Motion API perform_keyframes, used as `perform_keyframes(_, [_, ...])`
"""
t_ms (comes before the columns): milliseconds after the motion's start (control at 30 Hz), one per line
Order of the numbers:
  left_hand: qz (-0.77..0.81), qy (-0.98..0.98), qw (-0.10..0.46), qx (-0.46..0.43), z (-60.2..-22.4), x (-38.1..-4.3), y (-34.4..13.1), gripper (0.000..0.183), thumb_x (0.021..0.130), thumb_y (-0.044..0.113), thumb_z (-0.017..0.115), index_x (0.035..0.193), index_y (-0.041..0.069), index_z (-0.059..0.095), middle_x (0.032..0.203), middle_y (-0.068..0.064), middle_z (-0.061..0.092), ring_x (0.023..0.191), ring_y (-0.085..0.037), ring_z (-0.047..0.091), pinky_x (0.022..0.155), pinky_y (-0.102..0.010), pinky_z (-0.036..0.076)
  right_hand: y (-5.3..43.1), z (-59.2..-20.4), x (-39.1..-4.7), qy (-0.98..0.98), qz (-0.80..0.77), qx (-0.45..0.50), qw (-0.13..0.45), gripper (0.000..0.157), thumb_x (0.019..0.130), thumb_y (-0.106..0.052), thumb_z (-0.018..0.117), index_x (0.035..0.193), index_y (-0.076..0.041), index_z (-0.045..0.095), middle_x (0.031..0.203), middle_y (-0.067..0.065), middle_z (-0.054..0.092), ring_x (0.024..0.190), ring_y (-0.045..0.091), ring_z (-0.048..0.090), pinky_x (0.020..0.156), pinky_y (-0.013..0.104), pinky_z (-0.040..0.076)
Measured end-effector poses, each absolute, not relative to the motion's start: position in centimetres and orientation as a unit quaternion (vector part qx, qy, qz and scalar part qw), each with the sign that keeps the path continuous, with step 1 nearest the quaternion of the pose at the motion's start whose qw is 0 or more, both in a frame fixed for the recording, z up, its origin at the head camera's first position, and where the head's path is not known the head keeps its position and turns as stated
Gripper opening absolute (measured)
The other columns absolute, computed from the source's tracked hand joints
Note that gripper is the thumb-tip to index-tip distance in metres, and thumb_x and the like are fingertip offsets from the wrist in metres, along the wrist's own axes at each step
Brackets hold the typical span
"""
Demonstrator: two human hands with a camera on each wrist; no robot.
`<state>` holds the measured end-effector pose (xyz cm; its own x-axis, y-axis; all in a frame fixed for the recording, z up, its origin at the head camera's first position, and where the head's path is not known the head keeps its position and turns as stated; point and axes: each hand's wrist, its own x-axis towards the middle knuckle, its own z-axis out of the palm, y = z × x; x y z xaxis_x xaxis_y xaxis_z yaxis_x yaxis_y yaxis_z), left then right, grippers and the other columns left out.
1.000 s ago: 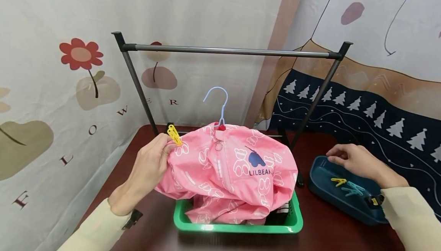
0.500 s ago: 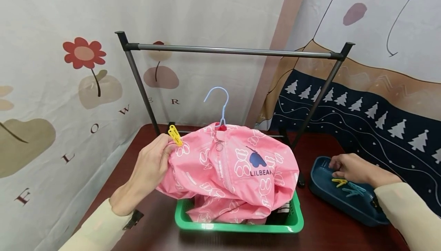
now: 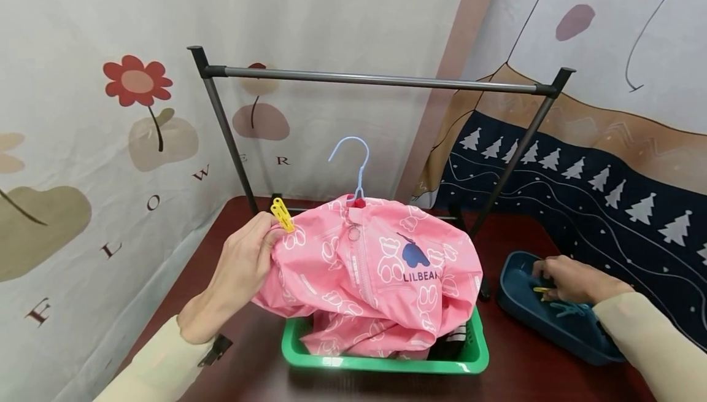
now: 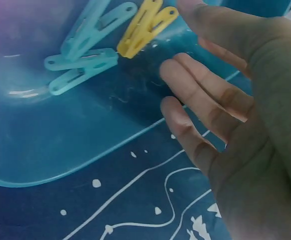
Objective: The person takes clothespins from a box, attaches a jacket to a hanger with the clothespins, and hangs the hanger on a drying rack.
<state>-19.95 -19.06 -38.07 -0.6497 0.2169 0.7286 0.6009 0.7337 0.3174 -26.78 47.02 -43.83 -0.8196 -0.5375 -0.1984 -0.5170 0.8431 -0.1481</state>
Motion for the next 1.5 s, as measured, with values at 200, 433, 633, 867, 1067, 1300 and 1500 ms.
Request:
perform_keyframes(200, [-0.278, -0.866, 0.341, -0.236, -37.9, -19.9, -19.1, 0.014, 0.098, 0.009, 0.077, 0.107, 0.008, 0.066, 0.097, -0.001, 0.064, 0.083, -0.007, 0.057, 0.078, -0.002, 0.047, 47.1, -44.4, -26.9, 0.955, -0.026, -0.266, 0.131, 0.032, 0.083, -0.018, 0.092, 0.109, -0.015, 0.073, 0.093, -0.003, 0.066, 0.075, 0.005, 0.053, 0.062, 0.024, 0.044])
perform_keyframes(433, [-0.284, -0.864, 0.339, -0.243, -37.7, -20.1, -19.0, 0.014, 0.097, 0.009, 0.077, 0.107, 0.008, 0.066, 0.098, -0.001, 0.065, 0.084, -0.007, 0.058, 0.078, -0.005, 0.049, 47.0, -44.8, -26.7, 0.959, 0.002, -0.249, 0.137, 0.035, 0.080, -0.017, 0.094, 0.109, -0.018, 0.075, 0.094, -0.005, 0.069, 0.078, 0.005, 0.060, 0.063, 0.028, 0.051])
perform_keyframes(633, [-0.282, -0.866, 0.335, -0.241, -37.8, -20.1, -18.9, 0.013, 0.098, 0.008, 0.077, 0.106, 0.009, 0.067, 0.096, -0.001, 0.065, 0.083, -0.008, 0.058, 0.076, -0.012, 0.054, 46.8, -45.3, -26.4, 0.953, -0.011, -0.270, 0.137, 0.031, 0.081, -0.009, 0.093, 0.103, -0.019, 0.074, 0.091, -0.006, 0.069, 0.076, 0.004, 0.061, 0.060, 0.027, 0.050])
perform_keyframes(867, [-0.282, -0.865, 0.341, -0.238, -38.0, -20.1, -18.9, 0.015, 0.096, 0.006, 0.078, 0.106, 0.008, 0.067, 0.095, -0.001, 0.065, 0.083, -0.008, 0.059, 0.074, -0.023, 0.061, 46.5, -45.8, -26.6, 0.955, -0.005, -0.265, 0.132, 0.026, 0.084, -0.006, 0.090, 0.102, -0.017, 0.074, 0.092, -0.004, 0.070, 0.076, 0.005, 0.062, 0.061, 0.027, 0.052])
perform_keyframes(1067, [-0.282, -0.865, 0.341, -0.238, -38.0, -20.1, -18.9, 0.013, 0.097, 0.006, 0.077, 0.105, 0.008, 0.067, 0.095, -0.001, 0.065, 0.083, -0.008, 0.059, 0.073, -0.022, 0.059, 46.3, -46.0, -26.7, 0.954, -0.012, -0.271, 0.127, 0.024, 0.086, -0.008, 0.089, 0.098, -0.019, 0.071, 0.088, -0.005, 0.066, 0.071, 0.002, 0.056, 0.059, 0.025, 0.048])
perform_keyframes(1300, [-0.282, -0.863, 0.345, -0.238, -38.1, -20.1, -18.9, 0.013, 0.097, 0.006, 0.077, 0.104, 0.008, 0.067, 0.094, -0.001, 0.065, 0.082, -0.007, 0.058, 0.076, -0.008, 0.051, 46.2, -46.1, -26.7, 0.952, -0.032, -0.276, 0.131, 0.024, 0.088, -0.008, 0.087, 0.097, -0.021, 0.069, 0.084, -0.008, 0.062, 0.068, -0.002, 0.048, 0.058, 0.022, 0.042])
perform_keyframes(1500, [-0.282, -0.864, 0.340, -0.240, -38.1, -20.0, -19.0, 0.013, 0.097, 0.007, 0.076, 0.105, 0.008, 0.066, 0.094, -0.001, 0.064, 0.081, -0.006, 0.056, 0.075, -0.007, 0.049, 46.2, -46.1, -26.7, 0.950, -0.038, -0.281, 0.131, 0.024, 0.088, -0.006, 0.086, 0.094, -0.021, 0.068, 0.083, -0.008, 0.061, 0.068, -0.002, 0.047, 0.058, 0.023, 0.041])
